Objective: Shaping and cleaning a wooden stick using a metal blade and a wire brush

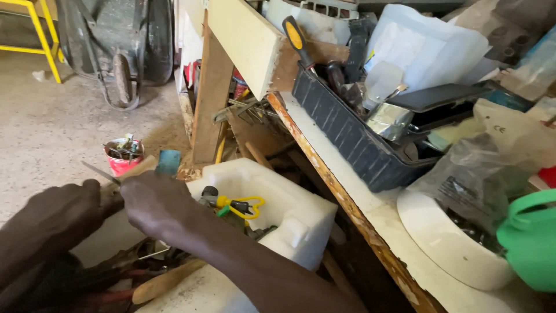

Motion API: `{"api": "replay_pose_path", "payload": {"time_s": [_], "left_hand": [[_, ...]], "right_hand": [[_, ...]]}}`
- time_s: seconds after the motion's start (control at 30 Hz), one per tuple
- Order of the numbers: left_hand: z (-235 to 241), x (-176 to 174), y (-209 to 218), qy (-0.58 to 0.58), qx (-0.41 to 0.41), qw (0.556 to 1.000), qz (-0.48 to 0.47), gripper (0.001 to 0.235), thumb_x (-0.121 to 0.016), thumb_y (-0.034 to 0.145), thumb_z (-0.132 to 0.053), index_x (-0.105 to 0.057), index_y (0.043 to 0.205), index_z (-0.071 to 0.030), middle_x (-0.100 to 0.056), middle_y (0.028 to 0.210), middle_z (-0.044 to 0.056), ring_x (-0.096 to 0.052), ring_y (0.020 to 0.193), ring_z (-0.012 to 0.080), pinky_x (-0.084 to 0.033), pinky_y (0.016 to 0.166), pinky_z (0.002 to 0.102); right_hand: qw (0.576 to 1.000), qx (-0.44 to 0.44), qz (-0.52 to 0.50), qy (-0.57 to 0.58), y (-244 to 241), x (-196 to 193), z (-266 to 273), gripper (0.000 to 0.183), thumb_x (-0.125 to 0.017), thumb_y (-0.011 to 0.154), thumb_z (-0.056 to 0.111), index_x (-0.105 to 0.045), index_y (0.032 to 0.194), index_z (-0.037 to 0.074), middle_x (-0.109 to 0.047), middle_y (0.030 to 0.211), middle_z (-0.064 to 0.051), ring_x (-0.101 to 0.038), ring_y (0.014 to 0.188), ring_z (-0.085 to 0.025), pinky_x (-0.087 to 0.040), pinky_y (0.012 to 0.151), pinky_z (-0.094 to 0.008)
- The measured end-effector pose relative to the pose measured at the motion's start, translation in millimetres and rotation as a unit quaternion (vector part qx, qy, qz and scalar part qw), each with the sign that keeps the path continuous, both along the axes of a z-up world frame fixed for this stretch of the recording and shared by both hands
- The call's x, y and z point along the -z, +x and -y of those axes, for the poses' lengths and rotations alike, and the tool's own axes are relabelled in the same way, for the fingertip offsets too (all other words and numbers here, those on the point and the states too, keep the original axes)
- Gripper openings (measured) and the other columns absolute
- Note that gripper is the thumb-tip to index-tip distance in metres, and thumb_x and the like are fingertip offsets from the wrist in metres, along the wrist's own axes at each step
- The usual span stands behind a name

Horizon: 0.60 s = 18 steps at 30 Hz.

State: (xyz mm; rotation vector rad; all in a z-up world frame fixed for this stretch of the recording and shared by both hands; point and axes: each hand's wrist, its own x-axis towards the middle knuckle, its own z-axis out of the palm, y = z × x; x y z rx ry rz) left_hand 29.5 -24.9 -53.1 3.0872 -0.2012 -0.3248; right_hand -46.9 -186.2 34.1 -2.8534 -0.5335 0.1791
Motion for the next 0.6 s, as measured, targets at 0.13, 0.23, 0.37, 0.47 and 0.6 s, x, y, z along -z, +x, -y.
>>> {"api": "replay_pose_path", "payload": {"time_s": [0.13, 0.23, 0.37, 0.47, 0.6], "left_hand": [[-14.2, 9.1, 16.1, 0.027, 0.022, 0.999, -0.018, 0.038, -0.044, 0.1, -0.046, -0.063, 0.109, -0.014, -0.081, 0.103, 0.012, -0.081, 0.091, 0.0276, -0.06, 0.076, 0.035], [-10.6, -3.2, -2.7, -0.006, 0.016, 1.0, 0.006, 0.055, -0.033, 0.099, -0.054, -0.06, 0.115, -0.008, -0.073, 0.123, 0.023, -0.076, 0.109, 0.0422, -0.06, 0.088, 0.047], [-4.6, -18.1, -6.0, -0.044, -0.015, 0.999, -0.015, 0.081, -0.029, 0.095, -0.078, -0.061, 0.12, -0.008, -0.076, 0.117, 0.025, -0.075, 0.109, 0.042, -0.056, 0.091, 0.049], [-3.0, -15.6, -6.3, -0.006, 0.01, 1.0, -0.008, 0.055, -0.034, 0.101, -0.056, -0.061, 0.118, -0.012, -0.073, 0.123, 0.019, -0.077, 0.106, 0.0396, -0.061, 0.087, 0.048], [-0.6, -24.3, -15.5, -0.028, 0.013, 1.0, -0.002, 0.056, -0.033, 0.103, -0.052, -0.063, 0.11, -0.005, -0.074, 0.114, 0.023, -0.075, 0.102, 0.0414, -0.059, 0.084, 0.048]], "right_hand": [[0.998, 0.021, -0.041, 0.031, 24.1, 1.7, -23.2, 0.026, -0.047, 0.104, 0.011, -0.067, 0.111, -0.004, -0.069, 0.081, -0.013, -0.069, 0.065, -0.025, -0.062, 0.055, -0.04], [0.999, -0.009, -0.004, 0.044, 21.9, 14.6, -16.7, 0.028, -0.047, 0.103, 0.013, -0.071, 0.107, 0.0, -0.074, 0.095, -0.018, -0.074, 0.082, -0.031, -0.062, 0.074, -0.048], [1.0, -0.01, -0.009, 0.003, -1.5, 2.0, 0.8, 0.017, -0.05, 0.101, -0.001, -0.067, 0.104, -0.004, -0.06, 0.074, -0.01, -0.059, 0.054, -0.019, -0.055, 0.048, -0.033], [0.999, -0.011, -0.011, -0.035, -12.0, -4.2, 8.8, 0.009, -0.062, 0.094, -0.002, -0.07, 0.097, -0.004, -0.067, 0.078, -0.011, -0.067, 0.062, -0.023, -0.058, 0.056, -0.039], [1.0, 0.004, 0.016, -0.008, 16.1, 7.7, -6.6, 0.015, -0.056, 0.093, 0.003, -0.07, 0.096, -0.001, -0.07, 0.089, -0.018, -0.071, 0.079, -0.033, -0.059, 0.064, -0.047]]}}
